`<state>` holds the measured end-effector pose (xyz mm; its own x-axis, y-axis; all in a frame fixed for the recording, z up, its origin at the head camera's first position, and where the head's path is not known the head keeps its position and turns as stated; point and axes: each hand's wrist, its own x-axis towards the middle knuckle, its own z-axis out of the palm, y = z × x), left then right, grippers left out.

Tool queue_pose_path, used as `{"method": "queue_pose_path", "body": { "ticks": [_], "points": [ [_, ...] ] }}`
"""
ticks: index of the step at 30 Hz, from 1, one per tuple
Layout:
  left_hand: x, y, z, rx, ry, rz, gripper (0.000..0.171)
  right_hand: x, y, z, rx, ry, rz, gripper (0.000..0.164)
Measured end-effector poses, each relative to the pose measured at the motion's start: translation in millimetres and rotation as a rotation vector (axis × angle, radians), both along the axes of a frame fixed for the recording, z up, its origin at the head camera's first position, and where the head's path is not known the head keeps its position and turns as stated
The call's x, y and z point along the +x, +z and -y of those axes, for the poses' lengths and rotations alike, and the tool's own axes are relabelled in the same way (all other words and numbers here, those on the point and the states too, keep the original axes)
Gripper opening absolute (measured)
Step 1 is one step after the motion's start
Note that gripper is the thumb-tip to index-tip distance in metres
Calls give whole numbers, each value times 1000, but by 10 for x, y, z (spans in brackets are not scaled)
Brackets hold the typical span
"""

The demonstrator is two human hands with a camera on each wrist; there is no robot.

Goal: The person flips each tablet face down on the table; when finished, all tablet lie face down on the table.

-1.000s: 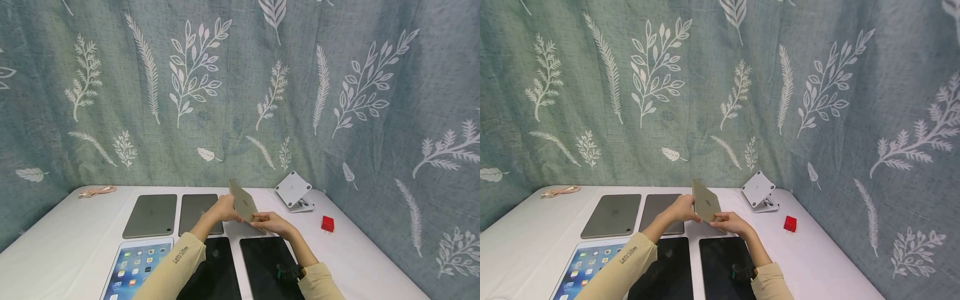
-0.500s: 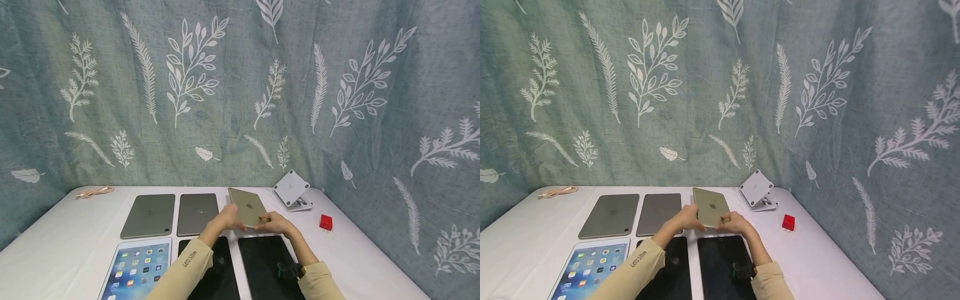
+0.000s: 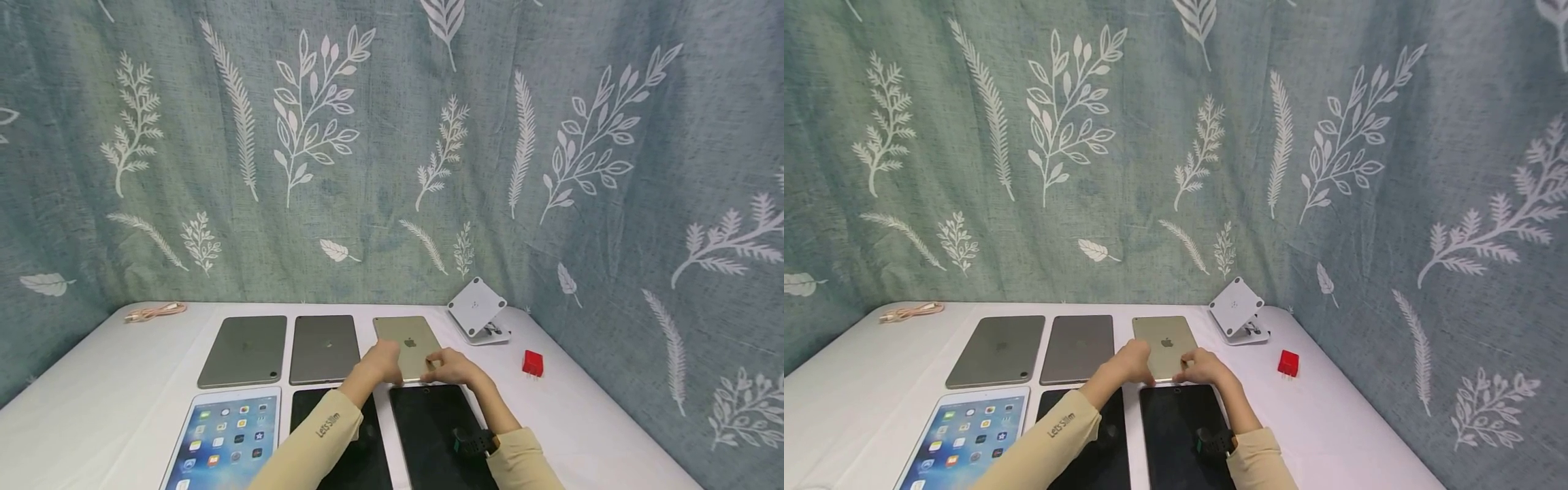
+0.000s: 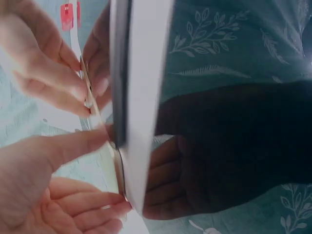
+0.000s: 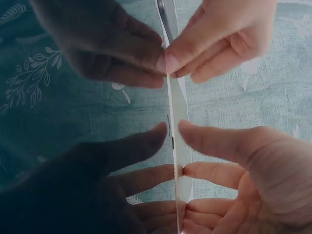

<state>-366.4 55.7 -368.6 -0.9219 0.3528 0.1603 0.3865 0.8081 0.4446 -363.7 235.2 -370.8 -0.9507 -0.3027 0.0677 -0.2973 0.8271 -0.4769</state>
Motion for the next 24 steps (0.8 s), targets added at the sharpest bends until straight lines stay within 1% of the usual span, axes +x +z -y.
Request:
{"method": "queue_pose_path", "body": {
  "ticks": [2, 3, 7, 10, 13, 16, 18, 19, 20, 23, 24],
  "points": [
    [10, 7, -29, -52, 2, -26, 28, -4, -12, 1, 9, 5, -4, 41],
    [14, 8, -41, -69, 8, -27, 27, -8, -18, -1, 8, 11, -7, 38],
    [34, 18, -64, -84, 32, -19, 27, -28, -36, -17, -12, 59, -23, 19],
    [43, 9, -69, -68, 38, -12, 28, -38, -48, -33, -24, 96, -33, 20],
    [40, 3, -69, -63, 37, -10, 27, -52, -51, -43, -29, 116, -36, 23],
    [39, 3, -58, -64, 33, -6, 26, -62, -51, -43, -30, 112, -35, 23],
    [39, 4, -41, -60, 24, -10, 26, -55, -45, -32, -29, 84, -28, 20],
    [41, 7, -26, -59, 20, -11, 26, -51, -41, -28, -36, 61, -21, 22],
    [52, 18, -3, -57, 15, -11, 27, -48, -38, -20, -42, 38, -15, 29],
    [70, 55, 94, -59, 10, -16, 29, -27, -16, 14, -73, -42, 6, 57],
    [72, 69, 135, -65, 13, -18, 30, -18, -5, 27, -87, -66, 14, 63]
  ]
}}
